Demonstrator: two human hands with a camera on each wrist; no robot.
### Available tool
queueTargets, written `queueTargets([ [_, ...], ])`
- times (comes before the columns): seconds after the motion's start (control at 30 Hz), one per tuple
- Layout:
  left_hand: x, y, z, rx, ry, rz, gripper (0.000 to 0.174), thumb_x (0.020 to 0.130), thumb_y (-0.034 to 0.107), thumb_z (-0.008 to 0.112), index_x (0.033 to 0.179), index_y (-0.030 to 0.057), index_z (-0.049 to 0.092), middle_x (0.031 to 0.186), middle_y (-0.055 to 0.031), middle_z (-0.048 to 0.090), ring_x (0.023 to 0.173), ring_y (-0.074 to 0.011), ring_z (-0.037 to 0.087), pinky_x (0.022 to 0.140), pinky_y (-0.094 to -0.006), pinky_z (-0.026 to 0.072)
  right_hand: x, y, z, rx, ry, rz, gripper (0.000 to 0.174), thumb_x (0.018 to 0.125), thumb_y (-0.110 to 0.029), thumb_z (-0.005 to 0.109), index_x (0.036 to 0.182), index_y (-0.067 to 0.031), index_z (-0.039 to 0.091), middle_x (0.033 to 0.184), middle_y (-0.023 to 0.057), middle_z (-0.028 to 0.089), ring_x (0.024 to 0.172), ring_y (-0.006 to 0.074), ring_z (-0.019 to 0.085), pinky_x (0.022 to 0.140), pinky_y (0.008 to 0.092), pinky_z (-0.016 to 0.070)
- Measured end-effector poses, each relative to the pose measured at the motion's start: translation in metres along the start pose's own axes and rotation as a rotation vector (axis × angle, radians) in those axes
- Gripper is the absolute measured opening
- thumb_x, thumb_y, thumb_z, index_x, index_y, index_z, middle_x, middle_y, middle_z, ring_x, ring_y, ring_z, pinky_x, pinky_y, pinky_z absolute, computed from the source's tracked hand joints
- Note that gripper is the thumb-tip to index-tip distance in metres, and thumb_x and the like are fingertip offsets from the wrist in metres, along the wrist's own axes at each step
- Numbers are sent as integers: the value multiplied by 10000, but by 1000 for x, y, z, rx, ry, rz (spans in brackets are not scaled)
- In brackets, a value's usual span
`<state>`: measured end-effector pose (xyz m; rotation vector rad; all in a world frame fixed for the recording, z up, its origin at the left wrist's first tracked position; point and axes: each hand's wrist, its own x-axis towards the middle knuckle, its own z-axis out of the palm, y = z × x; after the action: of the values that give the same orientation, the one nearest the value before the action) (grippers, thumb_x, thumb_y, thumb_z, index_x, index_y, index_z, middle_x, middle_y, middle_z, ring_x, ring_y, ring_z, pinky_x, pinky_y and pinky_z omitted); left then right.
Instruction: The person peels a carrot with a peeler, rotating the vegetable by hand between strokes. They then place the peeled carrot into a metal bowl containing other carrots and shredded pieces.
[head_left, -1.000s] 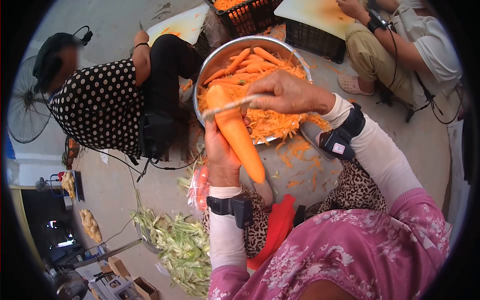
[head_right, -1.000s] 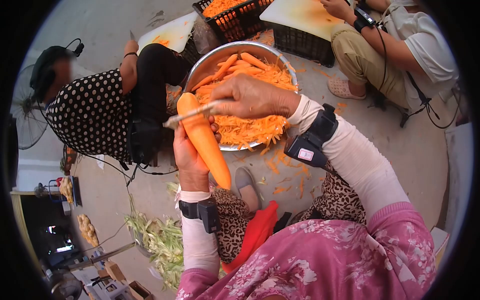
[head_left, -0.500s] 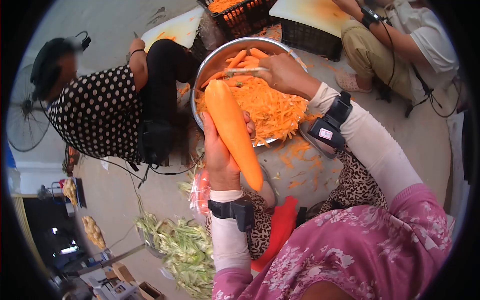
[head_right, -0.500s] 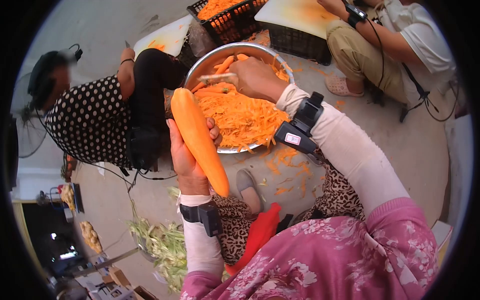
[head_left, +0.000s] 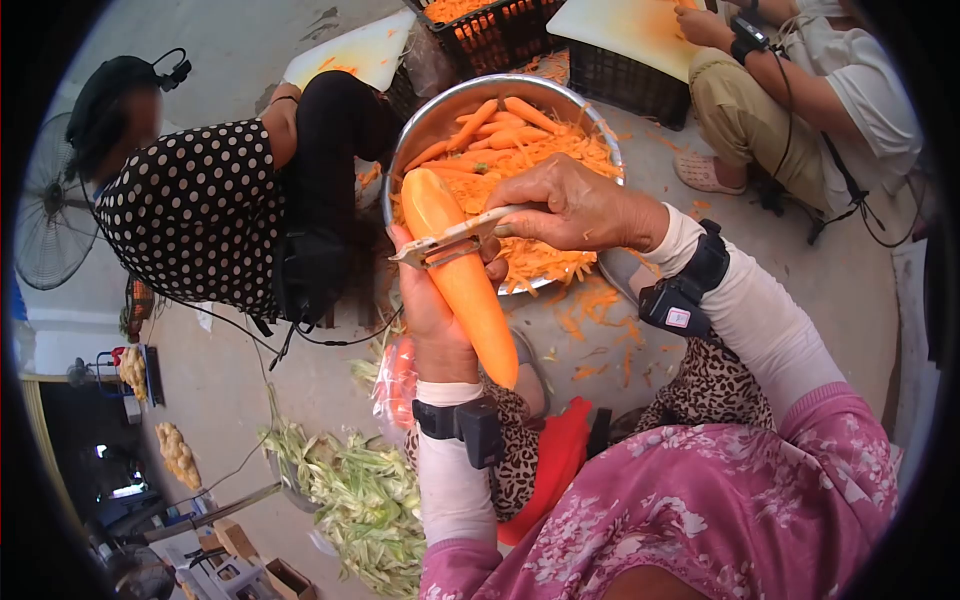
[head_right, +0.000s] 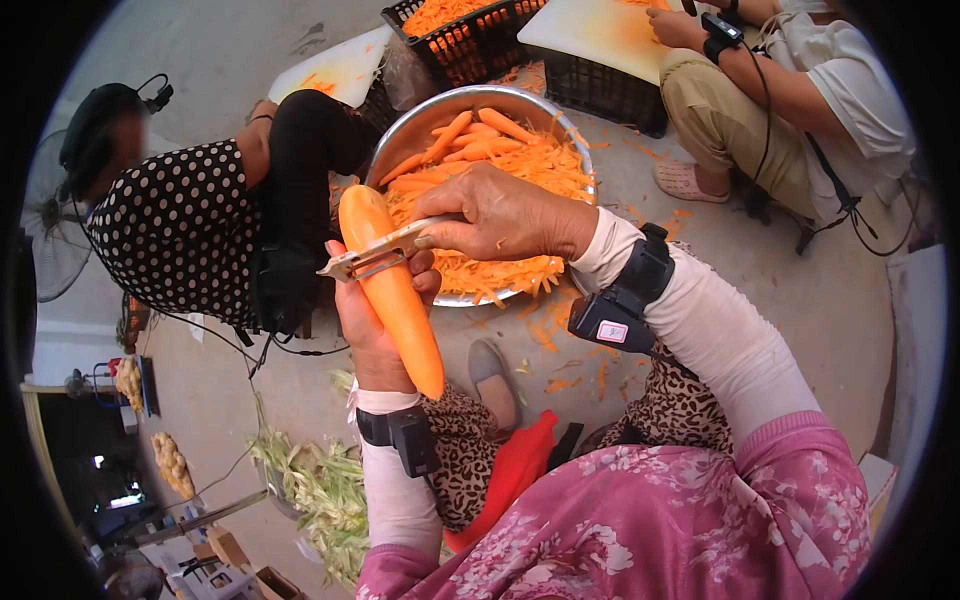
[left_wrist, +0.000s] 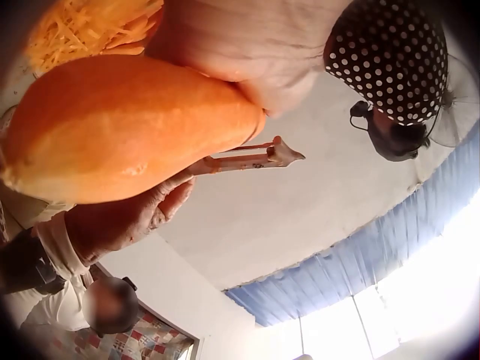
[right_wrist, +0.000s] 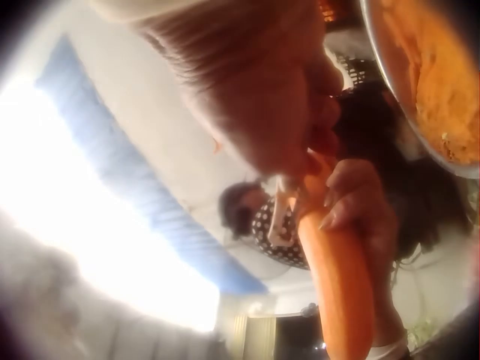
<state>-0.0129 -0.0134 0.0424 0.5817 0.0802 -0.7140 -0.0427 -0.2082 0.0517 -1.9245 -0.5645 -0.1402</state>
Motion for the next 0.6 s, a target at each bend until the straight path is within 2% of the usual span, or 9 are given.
queueTargets([
  [0.1, 3, -2, -4, -33, -67, -93, 579, 887, 614, 406, 1082, 76, 497, 849, -75, 457, 695, -184, 379, 562, -277, 369, 5, 3, -1, -120, 127, -80, 197, 836, -166, 610, 956, -10, 625, 772, 145, 621, 709, 283, 601, 640, 342, 462],
  [0.17, 3, -3, -4, -18, -103, -114, 581, 892, 614, 396, 1089, 77, 502, 832, -63, 418, 675, -175, 342, 552, -274, 352, 11, 10, -9, -334, 313, -69, 181, 850, -212, 578, 895, -49, 640, 735, 116, 633, 688, 307, 594, 628, 372, 463],
  [0.23, -2, -8, 4, 72, -75, -83, 596, 889, 621, 391, 1094, 74, 507, 837, -76, 429, 684, -180, 363, 555, -272, 354, 17, 35, -26, -448, 308, -43, 178, 857, -202, 564, 907, -51, 643, 731, 127, 629, 726, 319, 609, 653, 401, 468],
  [0.3, -3, -9, 11, 80, -123, -108, 596, 893, 617, 386, 1096, 70, 507, 840, -82, 433, 695, -183, 378, 560, -277, 361, 13, 58, -26, -746, 274, 304, 194, 862, -217, 561, 905, -49, 647, 755, 147, 636, 763, 334, 615, 672, 423, 471],
  [0.37, -2, -8, 10, 62, -173, -109, 596, 897, 613, 382, 1098, 67, 508, 844, -88, 438, 705, -187, 394, 565, -281, 369, 11, 64, -27, -709, 280, 351, 221, 856, -242, 576, 922, -47, 656, 799, 169, 642, 789, 348, 614, 691, 442, 470],
  [0.47, 5, -7, -2, 87, -46, -63, 585, 919, 591, 347, 1067, 51, 517, 841, -109, 519, 702, -211, 475, 591, -302, 412, 13, 41, -25, -443, 447, 222, 247, 849, -254, 596, 939, -29, 648, 795, 150, 638, 759, 294, 622, 673, 401, 475],
  [0.53, 6, -7, -5, 51, 10, -48, 590, 927, 582, 333, 1075, 39, 512, 830, -114, 531, 715, -215, 491, 588, -309, 422, 13, 32, -22, -108, 335, 227, 241, 852, -244, 604, 938, -22, 642, 748, 118, 617, 705, 216, 600, 650, 342, 466],
  [0.57, 6, -6, -9, 57, 13, -50, 590, 927, 582, 333, 1075, 39, 512, 830, -114, 531, 715, -215, 491, 588, -309, 422, 8, 26, -19, -103, 339, 228, 241, 852, -244, 604, 938, -22, 642, 748, 118, 617, 705, 216, 600, 650, 342, 466],
  [0.6, 6, -5, -12, 24, 0, -55, 597, 913, 592, 358, 1084, 40, 509, 848, -112, 507, 722, -208, 470, 597, -297, 422, 4, 13, -15, -24, 212, 172, 232, 854, -241, 604, 919, -21, 639, 723, 104, 602, 686, 187, 580, 636, 324, 457],
])
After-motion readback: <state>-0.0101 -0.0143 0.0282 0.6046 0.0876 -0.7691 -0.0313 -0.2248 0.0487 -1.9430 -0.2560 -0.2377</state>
